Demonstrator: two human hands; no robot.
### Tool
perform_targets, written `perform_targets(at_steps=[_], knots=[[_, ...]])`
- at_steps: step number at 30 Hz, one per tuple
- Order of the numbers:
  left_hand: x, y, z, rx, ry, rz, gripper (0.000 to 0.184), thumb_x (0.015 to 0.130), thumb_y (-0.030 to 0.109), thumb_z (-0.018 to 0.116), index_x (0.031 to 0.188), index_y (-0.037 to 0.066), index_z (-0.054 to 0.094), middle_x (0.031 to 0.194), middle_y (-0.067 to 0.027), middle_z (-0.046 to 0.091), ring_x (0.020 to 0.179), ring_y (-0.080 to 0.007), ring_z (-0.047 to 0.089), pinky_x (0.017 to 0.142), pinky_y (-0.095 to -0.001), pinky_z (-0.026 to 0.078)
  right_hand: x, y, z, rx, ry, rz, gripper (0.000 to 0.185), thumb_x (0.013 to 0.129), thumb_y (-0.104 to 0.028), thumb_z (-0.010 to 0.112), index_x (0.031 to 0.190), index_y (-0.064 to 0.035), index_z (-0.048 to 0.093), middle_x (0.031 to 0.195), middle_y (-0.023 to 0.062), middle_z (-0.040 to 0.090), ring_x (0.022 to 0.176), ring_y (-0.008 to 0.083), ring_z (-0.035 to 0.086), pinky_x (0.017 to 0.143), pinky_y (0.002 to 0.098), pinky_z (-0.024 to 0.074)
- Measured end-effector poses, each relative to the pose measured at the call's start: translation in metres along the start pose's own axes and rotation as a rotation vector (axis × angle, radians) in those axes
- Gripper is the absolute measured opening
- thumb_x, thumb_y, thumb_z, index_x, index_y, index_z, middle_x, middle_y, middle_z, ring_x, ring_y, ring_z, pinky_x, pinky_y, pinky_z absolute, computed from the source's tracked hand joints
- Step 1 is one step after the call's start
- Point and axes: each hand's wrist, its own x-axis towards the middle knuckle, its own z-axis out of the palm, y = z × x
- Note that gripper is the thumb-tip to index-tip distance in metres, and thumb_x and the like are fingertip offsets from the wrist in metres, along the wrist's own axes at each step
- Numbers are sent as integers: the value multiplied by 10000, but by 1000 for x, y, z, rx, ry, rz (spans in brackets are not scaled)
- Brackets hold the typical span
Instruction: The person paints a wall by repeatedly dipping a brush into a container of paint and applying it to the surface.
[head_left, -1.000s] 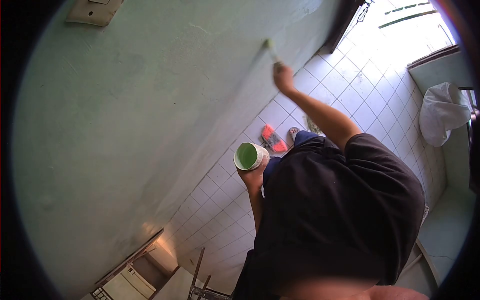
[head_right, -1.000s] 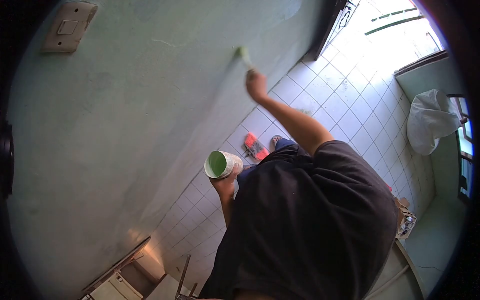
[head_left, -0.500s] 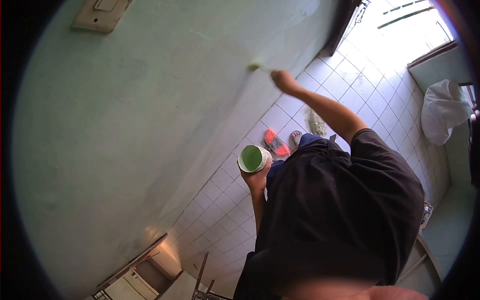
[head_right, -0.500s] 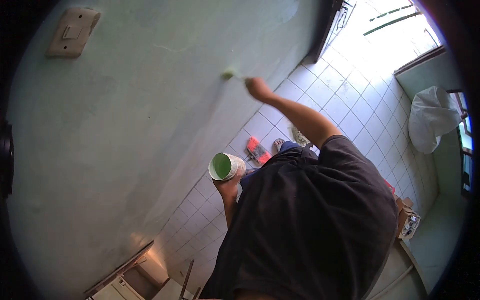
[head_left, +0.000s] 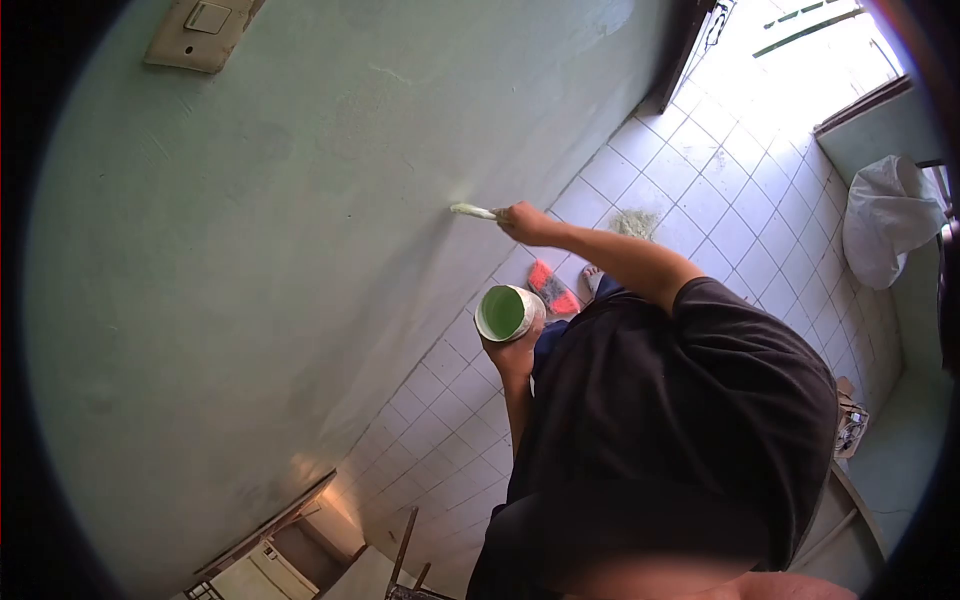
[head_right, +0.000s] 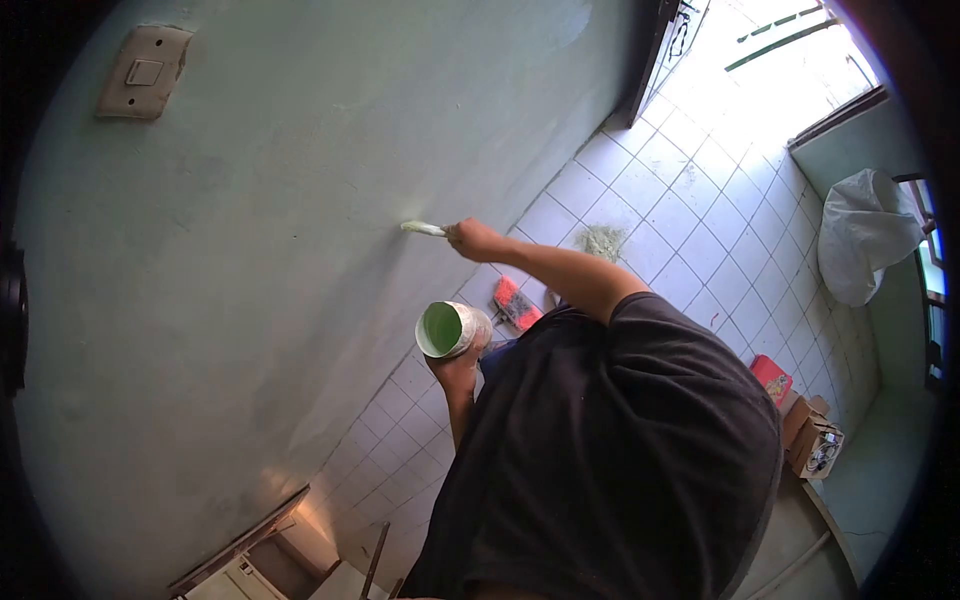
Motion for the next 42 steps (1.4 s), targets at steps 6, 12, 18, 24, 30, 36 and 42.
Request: perform_targets(at_steps=[6,12,18,24,30,36,42], knots=[[-10,24,1,3,36,-84,653,701,15,946,1263,-18,614,1158,-84,697,1010,-190,694,952,-350,568,37,103,-154,-183,320,93,224,1010,-175,578,864,-24,654,769,218,666,691,427,650,600,499,498],[-22,10,-3,1,108,-115,632,713,40,942,1262,-6,633,1185,-83,690,1074,-206,675,1025,-381,529,37,54,-213,13,896,314,273,968,-210,633,862,35,692,789,296,663,667,418,663,642,469,524],[-16,2,-14,-40,-4,-73,691,684,21,959,1276,2,605,1184,-75,681,1063,-185,671,974,-361,560,30,-90,-41,104,410,34,254,961,-172,606,829,33,677,817,320,636,708,505,625,606,529,505],[-23,8,-28,24,19,-28,657,700,70,960,1259,-3,624,1191,-81,685,1075,-195,671,988,-370,545,-5,-171,-72,94,-7,-195,255,941,-215,680,1079,-14,755,917,260,724,812,402,707,778,452,564],[-53,3,-56,21,57,82,748,697,97,972,1319,2,567,1233,-102,662,1098,-208,667,971,-372,556,21,-161,-197,172,455,169,428,946,-190,736,1348,-48,695,766,107,719,645,161,634,588,365,514],[-73,24,-76,59,126,77,720,689,119,975,1288,2,592,1177,-112,714,1049,-209,704,957,-374,565,-47,-201,-187,331,377,225,391,967,-196,731,1292,15,684,793,92,723,530,90,538,450,284,421],[-65,49,-91,302,8,270,646,673,205,970,1200,30,640,1007,-93,762,954,-235,744,916,-375,563,-136,-256,-160,588,-366,95,286,990,-229,740,1103,17,648,784,43,713,490,32,462,412,214,320]])
